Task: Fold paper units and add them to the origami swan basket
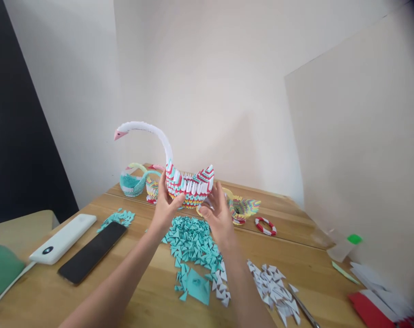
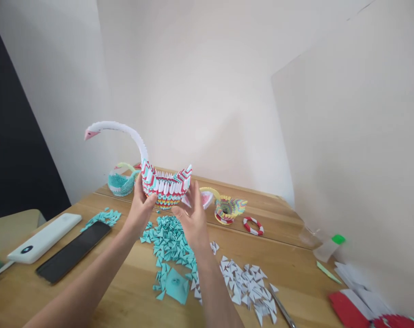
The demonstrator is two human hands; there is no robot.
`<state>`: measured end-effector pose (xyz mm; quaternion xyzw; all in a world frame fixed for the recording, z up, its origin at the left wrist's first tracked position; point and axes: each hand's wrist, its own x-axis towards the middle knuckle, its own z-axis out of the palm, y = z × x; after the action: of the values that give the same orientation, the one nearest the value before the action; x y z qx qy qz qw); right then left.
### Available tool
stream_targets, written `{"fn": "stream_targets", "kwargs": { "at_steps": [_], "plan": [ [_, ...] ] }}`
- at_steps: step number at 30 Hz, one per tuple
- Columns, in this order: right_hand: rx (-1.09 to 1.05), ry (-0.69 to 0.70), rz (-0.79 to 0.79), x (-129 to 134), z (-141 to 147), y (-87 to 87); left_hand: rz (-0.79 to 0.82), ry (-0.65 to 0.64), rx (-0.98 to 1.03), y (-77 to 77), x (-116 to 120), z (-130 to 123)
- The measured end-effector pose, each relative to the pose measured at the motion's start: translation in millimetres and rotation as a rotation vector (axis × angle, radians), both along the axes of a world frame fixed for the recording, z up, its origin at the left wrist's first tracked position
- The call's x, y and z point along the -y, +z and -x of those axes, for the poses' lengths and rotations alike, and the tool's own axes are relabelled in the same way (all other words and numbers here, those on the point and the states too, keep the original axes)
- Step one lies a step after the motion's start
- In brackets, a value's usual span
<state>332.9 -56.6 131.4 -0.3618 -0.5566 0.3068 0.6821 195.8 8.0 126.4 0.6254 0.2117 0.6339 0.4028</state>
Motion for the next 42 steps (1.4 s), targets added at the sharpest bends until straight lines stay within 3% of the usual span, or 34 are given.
{"fn": "stream_targets", "kwargs": {
  "at_steps": [4, 9, 17, 23, 28, 37, 42],
  "plan": [
    [-0.003, 0.044, -0.018, -1.1, 13.7, 3.4, -0.078, 0.045, 0.007, 0.0, 9.0, -3.3],
    [-0.050, -0.025, -0.013, 1.2, -2.5, 4.5, -0.050, -0.015, 0.012, 1.7, 22.7, -1.2],
    [-0.285, 0.241, 0.066, -11.9, -27.1, -13.3, -0.117, -0.096, 0.254, 12.6, 50.8, -3.1],
    [-0.214, 0.216, 0.087, -11.1, -26.2, -14.2, -0.200, -0.058, 0.094, 14.0, 63.9, 1.6],
    [-0.216, 0.226, 0.152, -7.9, -22.4, -9.6, -0.276, 0.026, 0.029, 16.4, 64.1, 4.7],
    [-0.691, 0.493, 0.169, -11.7, -17.8, -10.1, -0.288, 0.058, -0.013, 14.5, 48.0, 6.3],
    [-0.673, 0.417, 0.116, -15.9, -18.0, -13.2, -0.208, 0.073, -0.073, 10.6, 37.1, 2.2]
  ]
}}
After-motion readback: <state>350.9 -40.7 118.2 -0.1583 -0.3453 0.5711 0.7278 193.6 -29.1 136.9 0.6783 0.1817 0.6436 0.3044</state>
